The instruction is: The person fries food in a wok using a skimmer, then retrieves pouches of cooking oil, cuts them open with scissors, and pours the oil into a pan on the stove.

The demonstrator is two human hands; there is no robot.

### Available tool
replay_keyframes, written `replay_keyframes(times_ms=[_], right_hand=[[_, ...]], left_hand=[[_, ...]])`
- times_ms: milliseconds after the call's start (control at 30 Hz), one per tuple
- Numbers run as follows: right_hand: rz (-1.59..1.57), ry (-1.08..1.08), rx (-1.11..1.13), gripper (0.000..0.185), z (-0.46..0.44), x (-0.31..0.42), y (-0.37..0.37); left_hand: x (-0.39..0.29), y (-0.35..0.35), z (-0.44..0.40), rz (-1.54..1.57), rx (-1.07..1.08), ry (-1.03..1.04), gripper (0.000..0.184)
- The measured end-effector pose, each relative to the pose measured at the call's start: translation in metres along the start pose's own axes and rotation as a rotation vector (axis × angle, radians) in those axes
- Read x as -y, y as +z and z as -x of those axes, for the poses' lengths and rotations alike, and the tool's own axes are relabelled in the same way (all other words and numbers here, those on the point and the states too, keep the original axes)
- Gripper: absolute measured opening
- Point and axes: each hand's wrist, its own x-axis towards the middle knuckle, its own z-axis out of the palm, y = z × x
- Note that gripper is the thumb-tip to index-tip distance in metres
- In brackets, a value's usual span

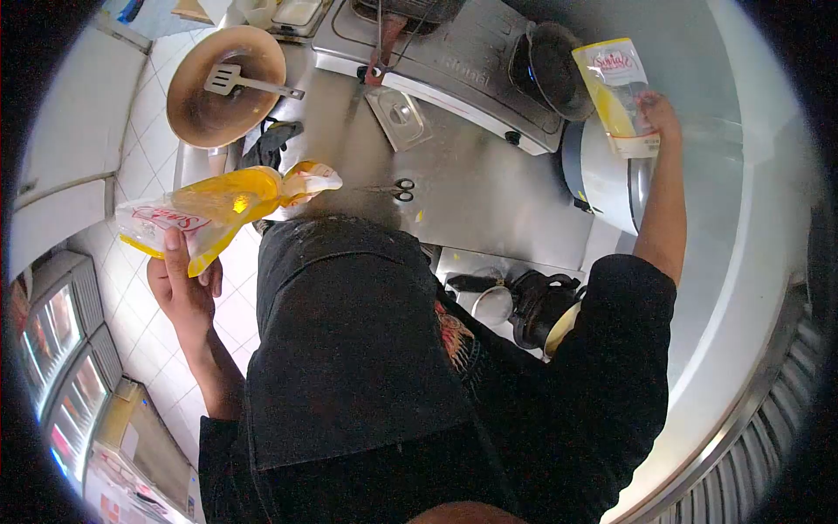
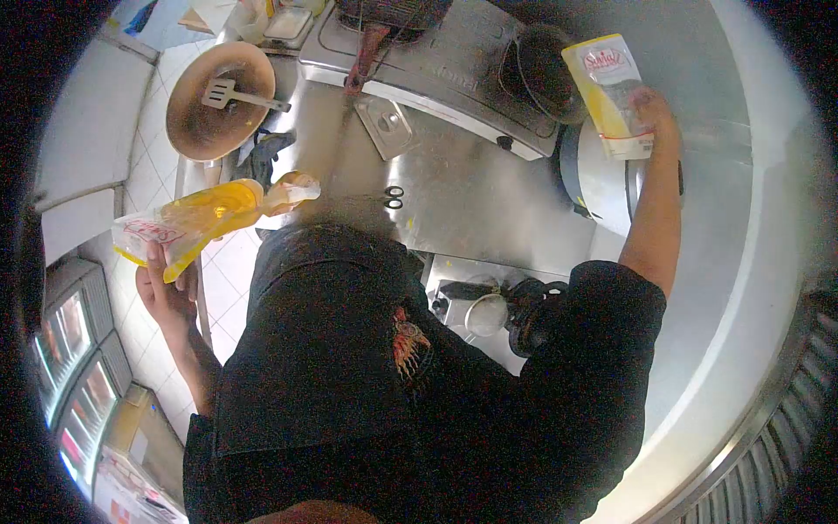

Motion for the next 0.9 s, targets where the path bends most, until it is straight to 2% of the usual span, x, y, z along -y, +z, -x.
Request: replay_keyframes(times_ms=[67,167,233,267,300,367,467,567,667,900], right_hand=[[-0.084,-0.029,-0.171,0.016,0.004,0.002,0.008],[-0.014,0.283,-0.15,0.023,0.032,0.072,-0.005],[-0.18,0.317,-0.265,0.026,0.046,0.091,-0.007],[-0.268,0.334,-0.318,0.028,0.049,0.097,-0.001],[-0.157,0.252,-0.386,0.03,0.048,0.092,0.005],[0.067,0.097,-0.528,0.033,0.048,0.071,0.018],[-0.195,0.333,-0.538,0.03,0.071,0.1,0.019],[-0.549,0.337,-0.666,0.013,0.099,0.138,0.023],[-0.827,0.369,-0.716,0.013,0.115,0.15,0.033],[-0.839,0.323,-0.774,0.018,0.149,0.182,0.035]], left_hand=[[-0.004,0.003,0.002,0.007,-0.011,-0.021,0.04],[-0.001,-0.004,0.002,0.01,0.033,-0.022,0.041],[-0.004,-0.003,0.003,-0.053,0.043,-0.007,0.041],[-0.002,-0.004,0.002,0.0,0.062,0.001,0.034],[-0.006,-0.006,0.001,-0.065,0.081,-0.03,0.041],[-0.012,-0.003,-0.003,-0.119,0.143,-0.017,0.041],[-0.019,0.005,-0.012,-0.203,0.204,-0.009,0.041],[-0.037,0.017,-0.025,-0.309,0.317,-0.019,0.043],[-0.044,0.03,-0.042,-0.412,0.429,-0.016,0.047],[-0.03,0.075,-0.091,-0.514,0.639,-0.08,0.052]])
